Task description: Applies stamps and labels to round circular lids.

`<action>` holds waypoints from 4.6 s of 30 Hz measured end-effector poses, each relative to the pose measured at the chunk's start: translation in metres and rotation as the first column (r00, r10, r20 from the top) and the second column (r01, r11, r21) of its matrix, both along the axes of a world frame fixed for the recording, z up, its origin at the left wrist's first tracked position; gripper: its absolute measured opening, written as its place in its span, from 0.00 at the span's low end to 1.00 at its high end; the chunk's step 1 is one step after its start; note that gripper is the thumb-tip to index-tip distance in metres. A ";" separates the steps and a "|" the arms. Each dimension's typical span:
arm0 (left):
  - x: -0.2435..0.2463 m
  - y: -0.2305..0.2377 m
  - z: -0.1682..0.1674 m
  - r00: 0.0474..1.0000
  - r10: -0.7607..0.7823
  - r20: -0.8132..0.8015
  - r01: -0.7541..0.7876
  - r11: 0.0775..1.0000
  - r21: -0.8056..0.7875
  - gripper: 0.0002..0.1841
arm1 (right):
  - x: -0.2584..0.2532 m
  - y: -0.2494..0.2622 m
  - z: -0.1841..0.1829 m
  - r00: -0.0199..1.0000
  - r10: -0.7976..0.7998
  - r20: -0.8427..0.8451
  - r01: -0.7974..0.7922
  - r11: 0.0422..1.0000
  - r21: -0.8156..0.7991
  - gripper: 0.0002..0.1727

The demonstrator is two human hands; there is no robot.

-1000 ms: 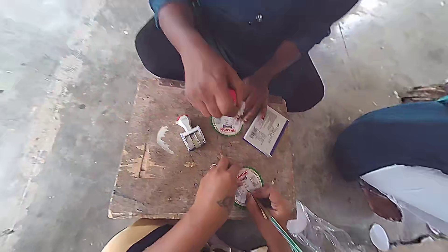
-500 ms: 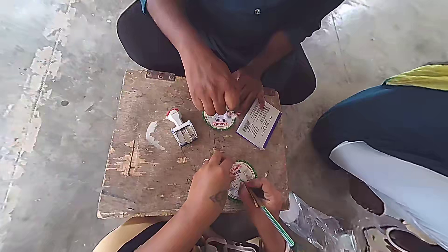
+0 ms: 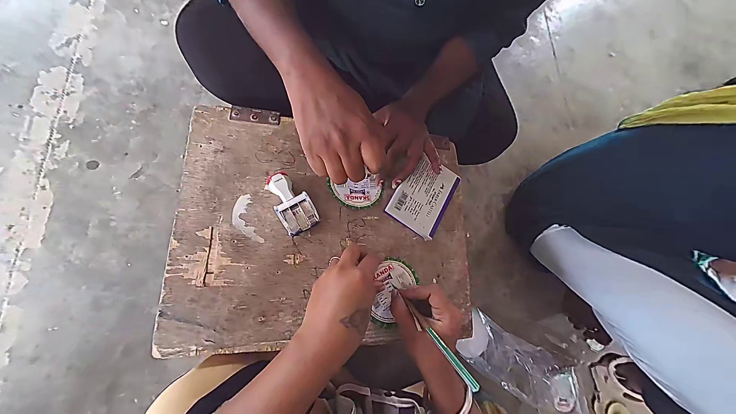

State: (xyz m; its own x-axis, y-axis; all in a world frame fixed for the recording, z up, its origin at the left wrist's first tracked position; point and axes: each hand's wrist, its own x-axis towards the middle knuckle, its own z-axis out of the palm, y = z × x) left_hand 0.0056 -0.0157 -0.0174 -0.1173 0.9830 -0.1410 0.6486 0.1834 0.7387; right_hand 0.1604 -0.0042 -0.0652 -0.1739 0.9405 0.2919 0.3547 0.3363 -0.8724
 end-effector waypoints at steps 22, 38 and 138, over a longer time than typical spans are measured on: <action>0.002 -0.001 -0.003 1.000 0.009 -0.012 -0.008 0.999 0.039 0.16 | 0.000 0.000 0.000 0.999 -0.023 0.032 0.024 1.000 -0.014 0.04; 0.000 -0.001 -0.003 1.000 0.005 -0.014 -0.005 1.000 0.029 0.17 | -0.002 0.001 0.000 0.998 -0.039 0.040 0.039 0.999 0.000 0.04; 0.004 -0.008 -0.011 1.000 0.008 -0.028 -0.005 0.994 0.109 0.13 | 0.006 0.006 -0.001 0.999 0.011 0.041 -0.011 1.000 0.003 0.04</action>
